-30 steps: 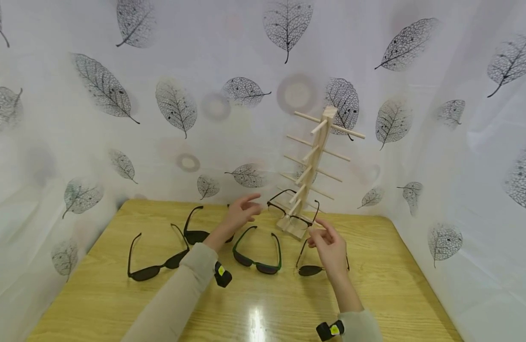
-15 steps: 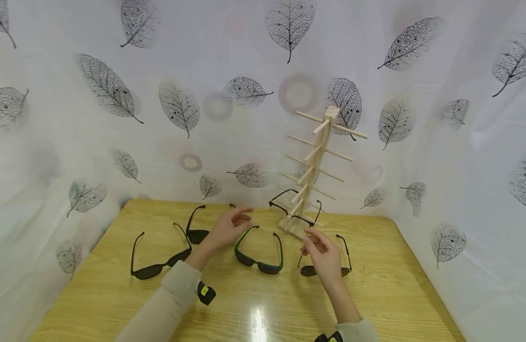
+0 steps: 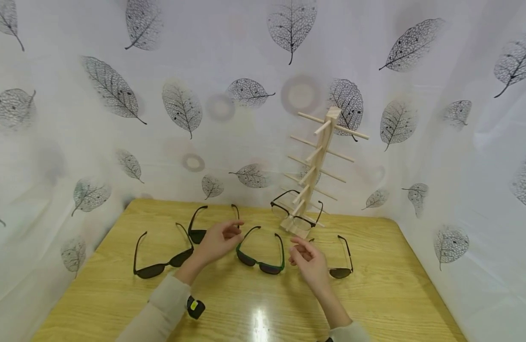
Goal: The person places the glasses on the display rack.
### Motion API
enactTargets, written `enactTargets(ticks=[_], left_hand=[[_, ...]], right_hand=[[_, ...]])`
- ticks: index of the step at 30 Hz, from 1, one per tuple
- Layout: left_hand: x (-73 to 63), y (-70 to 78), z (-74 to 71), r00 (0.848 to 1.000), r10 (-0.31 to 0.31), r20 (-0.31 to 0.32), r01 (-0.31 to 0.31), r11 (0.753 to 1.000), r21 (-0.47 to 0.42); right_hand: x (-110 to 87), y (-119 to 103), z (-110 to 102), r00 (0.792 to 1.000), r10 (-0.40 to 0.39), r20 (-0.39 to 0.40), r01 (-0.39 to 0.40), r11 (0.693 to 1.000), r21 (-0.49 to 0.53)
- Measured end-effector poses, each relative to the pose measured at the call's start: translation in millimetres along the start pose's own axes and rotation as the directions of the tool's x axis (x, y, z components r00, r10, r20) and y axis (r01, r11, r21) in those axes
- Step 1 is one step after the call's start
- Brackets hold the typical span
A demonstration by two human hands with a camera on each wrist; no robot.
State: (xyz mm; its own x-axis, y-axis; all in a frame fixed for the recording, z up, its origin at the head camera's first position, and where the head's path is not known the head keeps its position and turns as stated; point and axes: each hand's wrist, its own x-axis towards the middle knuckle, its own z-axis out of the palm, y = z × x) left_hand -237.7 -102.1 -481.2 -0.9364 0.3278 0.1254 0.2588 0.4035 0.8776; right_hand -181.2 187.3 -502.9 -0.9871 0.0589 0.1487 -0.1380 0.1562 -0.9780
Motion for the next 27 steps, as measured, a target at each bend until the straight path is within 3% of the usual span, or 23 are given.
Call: enactTargets(ticks=[10, 21, 27], left_hand=[[-11.5, -9.3, 3.2, 1.0, -0.017, 0.009, 0.017, 0.999, 0.029], [-17.7, -23.6, 11.9, 0.999, -0.031, 0.018, 0.03, 0.997, 0.073], [-17.1, -30.8, 15.7, 1.0, -0.005, 0.004, 0.005, 0.999, 0.054]], right_hand=[[-6.6, 7.5, 8.3, 0.997, 0.049, 0.066, -0.045, 0.998, -0.053], [-11.9, 12.0, 14.1, 0.996, 0.079, 0.042, -0.073, 0.991, -0.116], [-13.0, 13.4, 15.7, 0.995, 0.093, 0.037, -0.086, 0.986, -0.146]])
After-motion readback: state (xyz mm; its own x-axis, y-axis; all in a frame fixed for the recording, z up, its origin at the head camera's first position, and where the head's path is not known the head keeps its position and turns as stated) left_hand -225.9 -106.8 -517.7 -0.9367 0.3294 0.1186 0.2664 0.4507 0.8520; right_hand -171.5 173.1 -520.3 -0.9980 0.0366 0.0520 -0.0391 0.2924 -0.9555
